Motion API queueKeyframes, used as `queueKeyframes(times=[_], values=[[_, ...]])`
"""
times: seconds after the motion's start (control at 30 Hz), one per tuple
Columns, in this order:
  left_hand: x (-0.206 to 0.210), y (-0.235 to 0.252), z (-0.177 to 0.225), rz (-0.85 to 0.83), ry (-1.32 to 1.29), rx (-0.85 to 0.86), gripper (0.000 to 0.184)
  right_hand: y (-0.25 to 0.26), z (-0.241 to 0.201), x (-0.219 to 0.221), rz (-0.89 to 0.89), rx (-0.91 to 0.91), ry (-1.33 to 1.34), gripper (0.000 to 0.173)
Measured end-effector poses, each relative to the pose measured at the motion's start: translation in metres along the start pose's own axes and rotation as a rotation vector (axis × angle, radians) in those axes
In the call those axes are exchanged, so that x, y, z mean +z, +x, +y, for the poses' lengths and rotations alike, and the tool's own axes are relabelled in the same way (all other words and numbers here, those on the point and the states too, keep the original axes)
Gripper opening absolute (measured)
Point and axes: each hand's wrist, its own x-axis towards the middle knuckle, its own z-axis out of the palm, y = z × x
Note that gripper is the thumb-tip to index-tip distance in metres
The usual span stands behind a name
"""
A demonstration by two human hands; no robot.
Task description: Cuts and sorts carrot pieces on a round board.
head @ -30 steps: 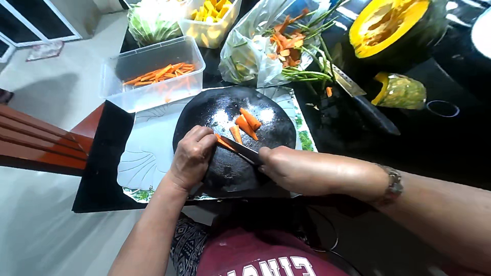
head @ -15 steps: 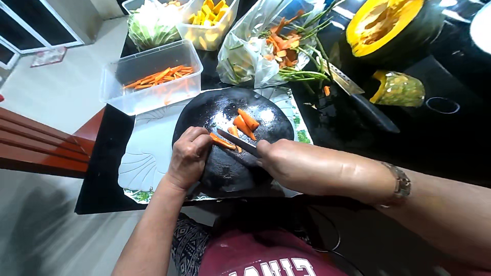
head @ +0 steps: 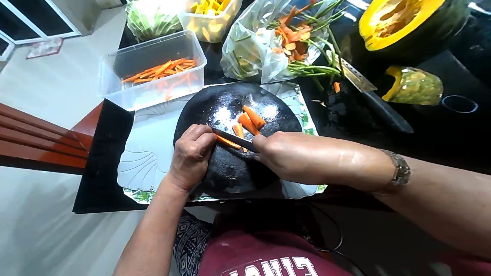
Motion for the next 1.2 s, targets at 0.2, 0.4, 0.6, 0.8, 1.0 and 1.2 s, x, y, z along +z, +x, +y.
queueKeyframes(times=[0.2,0.4,0.6,0.8,1.0,1.2], values=[[0.0,0.0,-0.001,0.003,-0.016,-0.005,0.012,0.001,0.003,0.002,0.016,-0.017,0.005,0.016],[0.0,0.0,0.0,0.002,-0.001,-0.006,0.012,0.009,-0.002,0.002,0.043,-0.015,-0.078,0.011],[-0.002,0.001,0.0,-0.014,-0.014,-0.017,0.012,0.001,0.012,0.009,-0.004,-0.031,-0.054,0.011],[-0.001,0.003,0.001,-0.034,-0.014,-0.017,0.011,0.022,-0.009,0.0,-0.037,0.061,0.043,0.008],[-0.004,-0.002,0.0,-0.021,-0.047,0.001,0.011,0.01,0.007,-0.003,-0.112,0.136,0.349,0.021],[-0.01,-0.004,0.001,-0.063,-0.086,-0.016,0.014,-0.009,0.024,0.015,0.121,0.004,0.063,0.019]])
